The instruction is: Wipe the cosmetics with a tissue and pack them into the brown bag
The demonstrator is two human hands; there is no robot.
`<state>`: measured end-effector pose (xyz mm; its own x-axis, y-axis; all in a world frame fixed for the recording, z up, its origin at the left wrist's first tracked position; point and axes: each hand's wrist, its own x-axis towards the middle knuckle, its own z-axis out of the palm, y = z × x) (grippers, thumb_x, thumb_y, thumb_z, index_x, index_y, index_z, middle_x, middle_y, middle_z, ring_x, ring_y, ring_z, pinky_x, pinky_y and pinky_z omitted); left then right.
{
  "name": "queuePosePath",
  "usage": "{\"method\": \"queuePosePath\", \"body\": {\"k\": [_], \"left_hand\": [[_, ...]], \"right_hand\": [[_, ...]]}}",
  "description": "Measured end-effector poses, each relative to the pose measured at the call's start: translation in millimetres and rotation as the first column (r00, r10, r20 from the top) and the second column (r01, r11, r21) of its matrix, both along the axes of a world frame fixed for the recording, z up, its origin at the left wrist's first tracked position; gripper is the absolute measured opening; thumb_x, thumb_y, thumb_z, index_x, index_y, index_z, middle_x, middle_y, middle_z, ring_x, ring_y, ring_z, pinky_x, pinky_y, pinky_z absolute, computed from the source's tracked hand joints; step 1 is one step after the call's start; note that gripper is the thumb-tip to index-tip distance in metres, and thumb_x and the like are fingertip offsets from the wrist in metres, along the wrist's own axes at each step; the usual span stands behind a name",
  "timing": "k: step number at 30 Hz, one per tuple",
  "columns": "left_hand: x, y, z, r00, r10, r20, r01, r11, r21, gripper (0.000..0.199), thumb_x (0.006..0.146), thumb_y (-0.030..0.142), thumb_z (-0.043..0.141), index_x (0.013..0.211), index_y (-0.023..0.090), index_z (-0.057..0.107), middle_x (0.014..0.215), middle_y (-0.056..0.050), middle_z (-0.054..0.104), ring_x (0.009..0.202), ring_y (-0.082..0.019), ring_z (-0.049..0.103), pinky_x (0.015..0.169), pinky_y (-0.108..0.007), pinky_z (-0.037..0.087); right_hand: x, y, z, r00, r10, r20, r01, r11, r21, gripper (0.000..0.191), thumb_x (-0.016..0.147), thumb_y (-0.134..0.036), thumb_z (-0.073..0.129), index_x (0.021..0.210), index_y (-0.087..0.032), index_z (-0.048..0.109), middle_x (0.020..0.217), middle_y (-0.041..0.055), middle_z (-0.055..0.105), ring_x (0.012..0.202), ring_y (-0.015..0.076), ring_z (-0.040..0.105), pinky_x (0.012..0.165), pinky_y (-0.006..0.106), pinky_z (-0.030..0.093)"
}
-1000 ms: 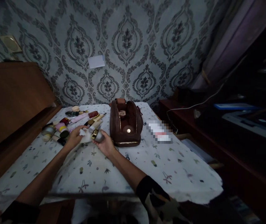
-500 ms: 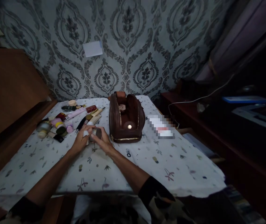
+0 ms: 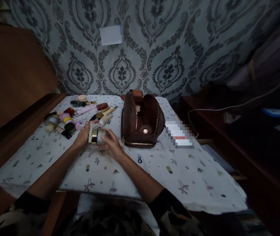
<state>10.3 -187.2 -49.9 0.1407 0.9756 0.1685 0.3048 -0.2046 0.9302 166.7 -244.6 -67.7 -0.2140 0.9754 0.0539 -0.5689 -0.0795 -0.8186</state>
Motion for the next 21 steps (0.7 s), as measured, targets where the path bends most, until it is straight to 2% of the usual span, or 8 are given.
{"method": "queuePosePath", "body": {"k": [3, 6, 11, 15, 18, 21], "left_hand": [[-3.4, 2.7, -2.4, 0.999, 0.039, 0.0, -0.038, 0.995, 0.093, 0.07, 0.096, 0.067, 0.019, 0.132, 0.022, 0.058, 0.115, -0.008, 0.069, 0.103, -0.022, 0.064, 0.092, -0.034, 0.05], [-7.8, 6.4, -4.9, 0.993, 0.113, -0.021, -0.109, 0.985, 0.131, 0.069, 0.096, 0.067, 0.02, 0.14, 0.022, 0.051, 0.122, -0.01, 0.064, 0.106, -0.022, 0.062, 0.094, -0.034, 0.049], [-13.3, 7.1, -3.6, 0.975, 0.222, -0.012, -0.216, 0.956, 0.199, 0.071, 0.093, 0.072, 0.025, 0.134, 0.022, 0.055, 0.098, -0.006, 0.062, 0.091, -0.02, 0.06, 0.087, -0.031, 0.048], [-10.5, 4.2, 0.2, 0.957, 0.257, 0.134, -0.273, 0.955, 0.115, 0.069, 0.09, 0.075, 0.029, 0.115, 0.022, 0.064, 0.084, -0.003, 0.061, 0.074, -0.017, 0.059, 0.07, -0.027, 0.046], [-3.2, 2.1, 0.8, 0.921, 0.155, 0.358, -0.194, 0.978, 0.076, 0.064, 0.089, 0.075, 0.033, 0.103, 0.022, 0.066, 0.085, -0.003, 0.063, 0.073, -0.016, 0.06, 0.067, -0.026, 0.047], [3.6, -0.8, 0.1, 0.865, -0.106, 0.491, 0.039, 0.989, 0.145, 0.056, 0.085, 0.073, 0.048, 0.097, 0.021, 0.067, 0.089, -0.004, 0.065, 0.081, -0.018, 0.061, 0.073, -0.028, 0.049]], "right_hand": [[3.0, 2.1, 1.7, 0.993, -0.029, -0.112, 0.019, 0.996, -0.084, 0.031, 0.076, -0.033, 0.069, 0.105, -0.023, 0.062, 0.106, 0.0022, 0.069, 0.089, 0.0193, 0.067, 0.062, 0.028, 0.058], [7.6, 5.2, 1.9, 0.973, -0.055, -0.223, 0.018, 0.986, -0.168, 0.025, 0.082, -0.033, 0.064, 0.104, -0.022, 0.062, 0.102, 0.002, 0.072, 0.085, 0.0179, 0.069, 0.064, 0.027, 0.058], [11.1, 6.9, 2.6, 0.957, -0.037, -0.289, -0.023, 0.98, -0.2, 0.024, 0.085, -0.032, 0.062, 0.105, -0.02, 0.063, 0.098, 0.0022, 0.074, 0.081, 0.0184, 0.072, 0.063, 0.026, 0.059], [6.9, 6.8, -2.6, 0.966, -0.021, -0.258, -0.026, 0.983, -0.181, 0.024, 0.08, -0.029, 0.071, 0.102, -0.02, 0.064, 0.1, 0.0015, 0.074, 0.085, 0.0185, 0.071, 0.067, 0.029, 0.062], [3.2, 7.5, -6.4, 0.965, -0.028, -0.262, -0.012, 0.988, -0.151, 0.026, 0.076, -0.027, 0.076, 0.099, -0.021, 0.065, 0.103, 0.0009, 0.074, 0.09, 0.019, 0.07, 0.072, 0.033, 0.063], [3.0, 9.1, -7.9, 0.954, -0.07, -0.292, 0.029, 0.989, -0.143, 0.028, 0.073, -0.024, 0.079, 0.098, -0.021, 0.066, 0.106, 0.0003, 0.073, 0.096, 0.019, 0.069, 0.08, 0.036, 0.063]]}}
